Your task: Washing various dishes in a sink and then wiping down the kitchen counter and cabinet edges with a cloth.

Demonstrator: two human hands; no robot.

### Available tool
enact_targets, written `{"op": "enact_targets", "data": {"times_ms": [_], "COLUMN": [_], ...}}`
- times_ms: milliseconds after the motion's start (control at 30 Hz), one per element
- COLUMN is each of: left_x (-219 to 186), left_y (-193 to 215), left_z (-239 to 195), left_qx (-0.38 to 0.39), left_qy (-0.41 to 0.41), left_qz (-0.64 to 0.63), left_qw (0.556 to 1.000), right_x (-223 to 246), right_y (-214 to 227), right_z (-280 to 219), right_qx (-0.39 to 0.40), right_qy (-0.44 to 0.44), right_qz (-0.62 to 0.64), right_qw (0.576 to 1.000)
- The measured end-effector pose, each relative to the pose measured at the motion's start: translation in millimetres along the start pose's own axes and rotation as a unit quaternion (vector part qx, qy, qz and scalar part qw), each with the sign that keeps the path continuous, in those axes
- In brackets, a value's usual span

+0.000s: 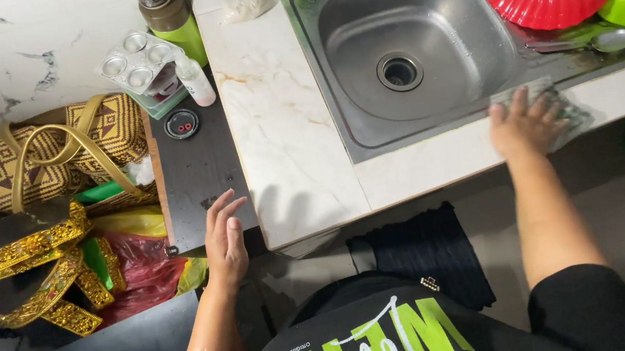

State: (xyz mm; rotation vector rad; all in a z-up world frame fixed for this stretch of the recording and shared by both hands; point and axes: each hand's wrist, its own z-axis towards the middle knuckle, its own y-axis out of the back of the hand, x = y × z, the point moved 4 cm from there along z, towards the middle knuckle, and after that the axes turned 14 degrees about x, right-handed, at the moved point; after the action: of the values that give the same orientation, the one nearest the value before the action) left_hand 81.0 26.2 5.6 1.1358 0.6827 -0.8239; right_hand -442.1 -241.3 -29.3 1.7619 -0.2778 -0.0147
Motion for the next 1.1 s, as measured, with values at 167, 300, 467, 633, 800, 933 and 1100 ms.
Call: {"op": "enact_targets", "data": {"times_ms": [167, 300, 467, 633, 800, 933, 1100], "left_x": [-12.4, -28.7, -4.6, 10.9, 6.1, -10.0, -24.2], "left_y": [-15.9, -15.4, 6.2, 18.8, 12.2, -3.2, 3.3], "left_z": [17.2, 31.4, 11.7, -15.2, -14.5, 1.9, 10.6], "left_qx": [0.025, 0.046, -0.005, -0.063, -0.070, -0.012, 0.015], "left_qy": [-0.004, -0.021, 0.014, 0.053, 0.054, 0.029, -0.044], "left_qz": [-0.009, 0.007, 0.000, -0.013, -0.034, -0.070, -0.069], "left_qw": [1.000, 0.999, 1.000, 0.996, 0.996, 0.997, 0.996], "right_x": [209.0, 252.9, 111.4, -14.1, 102.8, 249.8, 331.8], "right_y": [-58.6, -43.7, -20.0, 12.8, -30.1, -43.7, -40.7], "right_z": [-115.5, -202.9, -85.3, -4.3, -52.7, -160.4, -223.2], "right_qx": [-0.069, 0.071, -0.090, 0.011, 0.005, -0.043, 0.271], "right_qy": [0.388, 0.561, 0.377, 0.005, 0.130, 0.495, 0.593], "right_qz": [-0.092, -0.086, -0.107, 0.036, -0.053, -0.019, 0.150], "right_qw": [0.915, 0.821, 0.916, 0.999, 0.990, 0.868, 0.743]}}
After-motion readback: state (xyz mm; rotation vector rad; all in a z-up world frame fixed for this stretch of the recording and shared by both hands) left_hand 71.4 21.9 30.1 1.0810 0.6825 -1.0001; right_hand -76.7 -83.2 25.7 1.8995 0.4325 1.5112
